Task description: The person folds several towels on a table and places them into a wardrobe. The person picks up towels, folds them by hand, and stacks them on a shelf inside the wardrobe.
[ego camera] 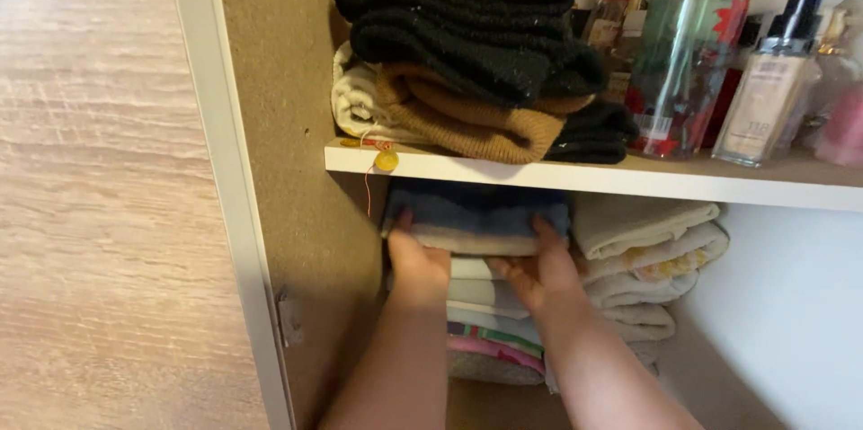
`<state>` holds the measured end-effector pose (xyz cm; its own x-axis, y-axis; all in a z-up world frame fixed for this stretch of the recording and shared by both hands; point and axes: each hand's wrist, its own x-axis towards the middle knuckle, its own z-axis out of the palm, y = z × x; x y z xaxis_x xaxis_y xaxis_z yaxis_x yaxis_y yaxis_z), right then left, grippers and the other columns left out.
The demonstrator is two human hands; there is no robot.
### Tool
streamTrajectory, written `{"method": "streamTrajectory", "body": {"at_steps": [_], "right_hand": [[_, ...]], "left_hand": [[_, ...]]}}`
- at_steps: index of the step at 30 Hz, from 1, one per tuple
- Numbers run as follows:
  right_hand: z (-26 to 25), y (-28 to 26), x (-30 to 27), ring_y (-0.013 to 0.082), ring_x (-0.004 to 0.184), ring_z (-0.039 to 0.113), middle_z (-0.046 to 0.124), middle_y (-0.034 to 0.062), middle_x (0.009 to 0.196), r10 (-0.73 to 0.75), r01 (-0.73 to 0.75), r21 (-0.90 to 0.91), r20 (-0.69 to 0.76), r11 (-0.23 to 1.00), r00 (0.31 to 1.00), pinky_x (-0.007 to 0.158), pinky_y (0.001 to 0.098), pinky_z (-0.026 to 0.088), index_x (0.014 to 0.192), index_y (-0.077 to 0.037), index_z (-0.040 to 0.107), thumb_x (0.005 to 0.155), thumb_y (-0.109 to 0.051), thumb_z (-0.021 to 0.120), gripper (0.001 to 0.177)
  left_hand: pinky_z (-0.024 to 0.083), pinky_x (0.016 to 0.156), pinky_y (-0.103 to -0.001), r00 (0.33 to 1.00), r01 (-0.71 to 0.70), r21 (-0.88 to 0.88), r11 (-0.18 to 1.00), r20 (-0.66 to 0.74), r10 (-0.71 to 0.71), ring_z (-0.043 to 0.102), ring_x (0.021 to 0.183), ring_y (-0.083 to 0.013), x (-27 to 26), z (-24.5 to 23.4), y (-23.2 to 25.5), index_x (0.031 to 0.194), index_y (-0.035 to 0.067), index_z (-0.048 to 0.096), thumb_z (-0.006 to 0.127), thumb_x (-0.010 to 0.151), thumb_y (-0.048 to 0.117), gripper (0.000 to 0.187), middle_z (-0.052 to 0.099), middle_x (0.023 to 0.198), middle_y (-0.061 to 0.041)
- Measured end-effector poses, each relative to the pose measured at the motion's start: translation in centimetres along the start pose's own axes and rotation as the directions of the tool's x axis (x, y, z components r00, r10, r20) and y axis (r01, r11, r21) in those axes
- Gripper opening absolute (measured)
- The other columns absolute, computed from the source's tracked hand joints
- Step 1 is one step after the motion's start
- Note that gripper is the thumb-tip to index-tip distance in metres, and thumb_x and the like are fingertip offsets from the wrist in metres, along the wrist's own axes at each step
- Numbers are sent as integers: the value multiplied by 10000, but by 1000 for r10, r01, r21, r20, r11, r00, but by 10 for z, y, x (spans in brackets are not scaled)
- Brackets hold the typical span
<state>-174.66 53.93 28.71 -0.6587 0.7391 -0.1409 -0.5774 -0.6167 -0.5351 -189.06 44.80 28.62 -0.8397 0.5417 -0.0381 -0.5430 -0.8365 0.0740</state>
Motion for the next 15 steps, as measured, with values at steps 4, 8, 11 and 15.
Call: {"method": "streamTrajectory", "body": {"at_steps": [4,8,11,15], "right_hand": [[-10,12,3,429,1203,619,625,199,1240,61,-62,-61,-29,996,998,1048,734,434,1327,-45,528,944,-313,703,499],[-5,4,5,427,1133,668,660,199,1179,34,-33,35,-43,999,998,977,673,522,1274,-16,576,946,-276,730,446],[-8,4,25,392,1102,694,689,194,1154,-5,5,22,-18,1000,1000,962,623,563,1235,-18,617,927,-284,766,433],[-20,11,29,355,1039,713,681,196,1070,17,-35,-135,-130,990,991,936,558,606,1176,-24,599,887,-295,822,455]], "left_hand": [[506,1118,-519,997,15,199,980,-78,1,659,1218,-324,-12,-20,10,1317,62,643,662,943,235,412,694,1292,-179],[535,1081,-542,995,15,157,988,-97,0,679,1186,-329,-36,-6,12,1267,97,647,699,940,253,366,711,1249,-166],[543,1075,-543,997,10,173,985,-83,5,682,1185,-313,-39,3,14,1256,125,653,713,935,283,362,714,1252,-142],[581,997,-513,960,-113,457,882,-177,215,723,996,-254,-28,-22,11,1209,157,672,780,890,346,387,724,1044,-93]]}}
